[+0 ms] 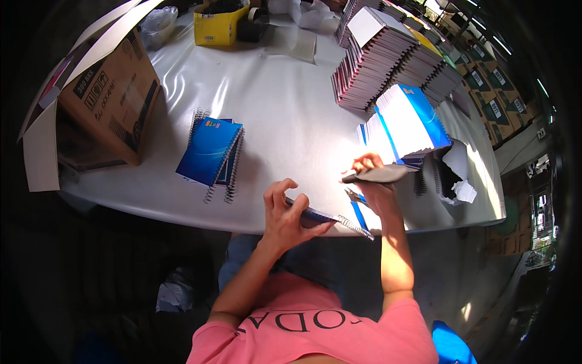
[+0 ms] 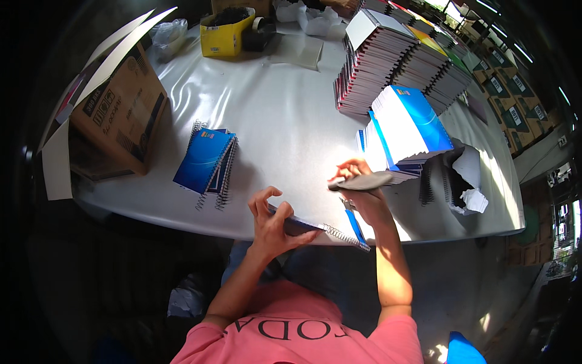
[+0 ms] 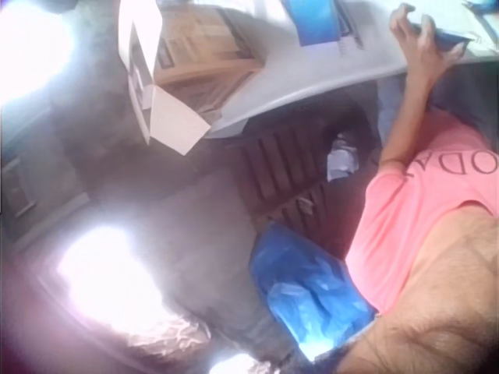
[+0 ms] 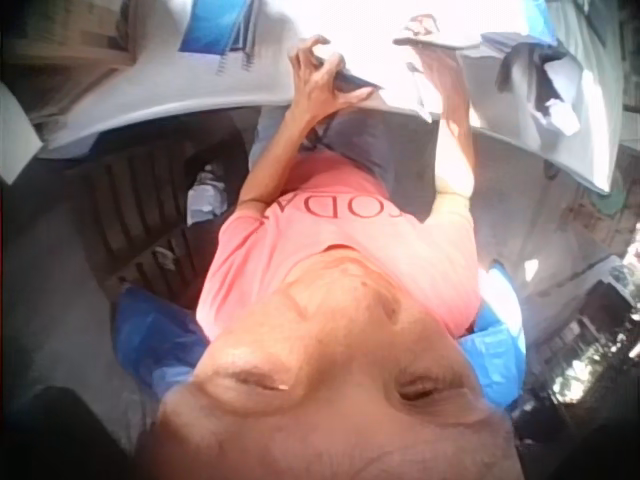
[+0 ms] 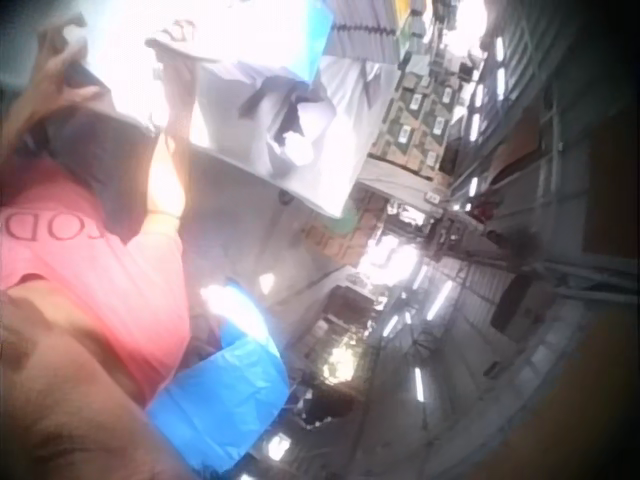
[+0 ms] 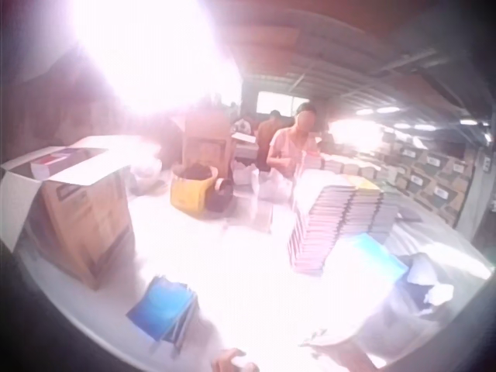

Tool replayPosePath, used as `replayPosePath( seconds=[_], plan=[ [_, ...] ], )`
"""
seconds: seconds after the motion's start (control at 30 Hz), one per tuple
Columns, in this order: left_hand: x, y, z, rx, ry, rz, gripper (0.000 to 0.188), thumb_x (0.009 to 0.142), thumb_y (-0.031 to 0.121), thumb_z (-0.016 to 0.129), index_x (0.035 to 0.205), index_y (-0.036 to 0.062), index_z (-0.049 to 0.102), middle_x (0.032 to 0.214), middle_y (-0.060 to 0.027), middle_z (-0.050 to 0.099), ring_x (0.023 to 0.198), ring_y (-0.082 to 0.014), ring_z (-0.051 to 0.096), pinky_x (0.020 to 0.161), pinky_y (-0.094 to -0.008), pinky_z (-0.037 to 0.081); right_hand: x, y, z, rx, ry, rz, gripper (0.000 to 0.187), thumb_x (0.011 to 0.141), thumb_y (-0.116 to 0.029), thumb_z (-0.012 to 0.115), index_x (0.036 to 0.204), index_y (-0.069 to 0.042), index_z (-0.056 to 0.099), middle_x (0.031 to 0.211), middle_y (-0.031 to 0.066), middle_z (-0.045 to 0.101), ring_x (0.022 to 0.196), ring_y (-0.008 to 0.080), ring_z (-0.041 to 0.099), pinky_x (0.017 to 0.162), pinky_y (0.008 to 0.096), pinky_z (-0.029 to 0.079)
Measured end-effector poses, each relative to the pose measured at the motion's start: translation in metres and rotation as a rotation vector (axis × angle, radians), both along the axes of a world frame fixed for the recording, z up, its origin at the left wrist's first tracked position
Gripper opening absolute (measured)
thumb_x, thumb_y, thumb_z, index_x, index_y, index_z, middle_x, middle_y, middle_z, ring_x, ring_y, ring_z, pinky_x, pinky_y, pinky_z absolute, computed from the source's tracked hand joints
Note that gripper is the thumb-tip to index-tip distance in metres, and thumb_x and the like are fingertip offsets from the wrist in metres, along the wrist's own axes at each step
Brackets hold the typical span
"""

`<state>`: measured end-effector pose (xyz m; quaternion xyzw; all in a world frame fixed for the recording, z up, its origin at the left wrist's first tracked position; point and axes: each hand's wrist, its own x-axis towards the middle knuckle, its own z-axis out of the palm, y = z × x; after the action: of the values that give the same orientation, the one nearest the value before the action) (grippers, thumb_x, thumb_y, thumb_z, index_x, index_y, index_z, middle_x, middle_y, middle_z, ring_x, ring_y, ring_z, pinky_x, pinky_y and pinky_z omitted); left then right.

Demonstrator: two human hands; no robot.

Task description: The person assembles notebooks by hand, taking loose pages and covers, aligning them with a metal spiral spine, and using pliers to secure the ends of the wire.

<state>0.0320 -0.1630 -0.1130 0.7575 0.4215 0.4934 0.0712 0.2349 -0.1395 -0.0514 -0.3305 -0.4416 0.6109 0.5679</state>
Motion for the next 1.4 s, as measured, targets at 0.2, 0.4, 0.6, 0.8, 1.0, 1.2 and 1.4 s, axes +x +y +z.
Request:
replayPosePath(
  seconds=[0.2,0.4,0.6,0.8,1.0,1.2,1.4],
  plan=[
    [-0.001,0.004,0.002,-0.018,0.014,-0.026,0.053,0.050,0.040,0.086,0.072,0.0085,0.051,0.114,-0.0156,0.041,0.107,-0.0310,0.033,0.085,-0.0419,0.034,0.004,-0.045,-0.036,0.165,-0.214,0.089,0.015,0.082,-0.013,0.062,0.088,0.000,0.060,0.092,0.0144,0.061,0.093,0.0253,0.061,0.083,0.0343,0.047],
    [-0.003,0.011,0.000,0.042,0.073,-0.030,0.050,0.051,0.039,0.087,0.070,0.0086,0.052,0.117,-0.0158,0.040,0.109,-0.0311,0.034,0.085,-0.0418,0.033,0.015,-0.023,-0.018,0.434,-0.137,0.393,0.036,0.081,-0.033,0.067,0.084,0.002,0.070,0.091,0.0142,0.062,0.088,0.0254,0.061,0.083,0.0376,0.047],
    [-0.006,0.013,0.001,-0.023,-0.008,-0.125,0.047,0.053,0.037,0.087,0.069,0.0086,0.054,0.121,-0.0165,0.038,0.114,-0.0331,0.033,0.087,-0.0431,0.033,0.030,-0.013,0.003,0.474,-0.261,0.019,0.021,0.073,-0.012,0.073,0.087,0.003,0.071,0.084,0.0150,0.065,0.082,0.0206,0.063,0.072,0.0298,0.049],
    [-0.010,0.004,0.005,-0.022,-0.022,-0.109,0.049,0.050,0.037,0.089,0.070,0.0101,0.053,0.129,-0.0185,0.034,0.120,-0.0357,0.031,0.087,-0.0444,0.035,0.021,-0.027,-0.033,0.173,-0.540,0.203,0.026,0.066,0.002,0.073,0.091,-0.005,0.073,0.085,0.0075,0.066,0.077,0.0142,0.059,0.071,0.0250,0.046],
    [-0.010,0.008,0.002,-0.124,-0.079,-0.178,0.050,0.048,0.039,0.089,0.071,0.0114,0.054,0.133,-0.0178,0.030,0.112,-0.0341,0.034,0.084,-0.0428,0.037,0.020,-0.031,-0.036,0.246,-0.584,0.098,0.017,0.068,-0.005,0.074,0.084,-0.001,0.073,0.080,0.0077,0.065,0.074,0.0140,0.060,0.068,0.0253,0.047],
    [-0.013,0.011,0.005,-0.126,-0.047,-0.199,0.048,0.049,0.035,0.090,0.074,0.0130,0.055,0.132,-0.0158,0.030,0.101,-0.0290,0.037,0.083,-0.0413,0.037,0.014,-0.027,-0.023,0.207,-0.750,0.146,0.023,0.067,-0.006,0.075,0.090,-0.005,0.074,0.084,0.0067,0.066,0.076,0.0150,0.059,0.068,0.0264,0.047],
    [-0.014,0.015,-0.008,-0.194,-0.176,-0.220,0.057,0.047,0.029,0.090,0.088,0.0143,0.053,0.128,-0.0165,0.029,0.098,-0.0268,0.040,0.080,-0.0393,0.039,-0.001,-0.029,-0.007,0.409,-0.684,0.150,0.031,0.063,0.003,0.061,0.088,-0.010,0.075,0.079,0.0069,0.064,0.069,0.0134,0.057,0.063,0.0261,0.046]
  ],
)
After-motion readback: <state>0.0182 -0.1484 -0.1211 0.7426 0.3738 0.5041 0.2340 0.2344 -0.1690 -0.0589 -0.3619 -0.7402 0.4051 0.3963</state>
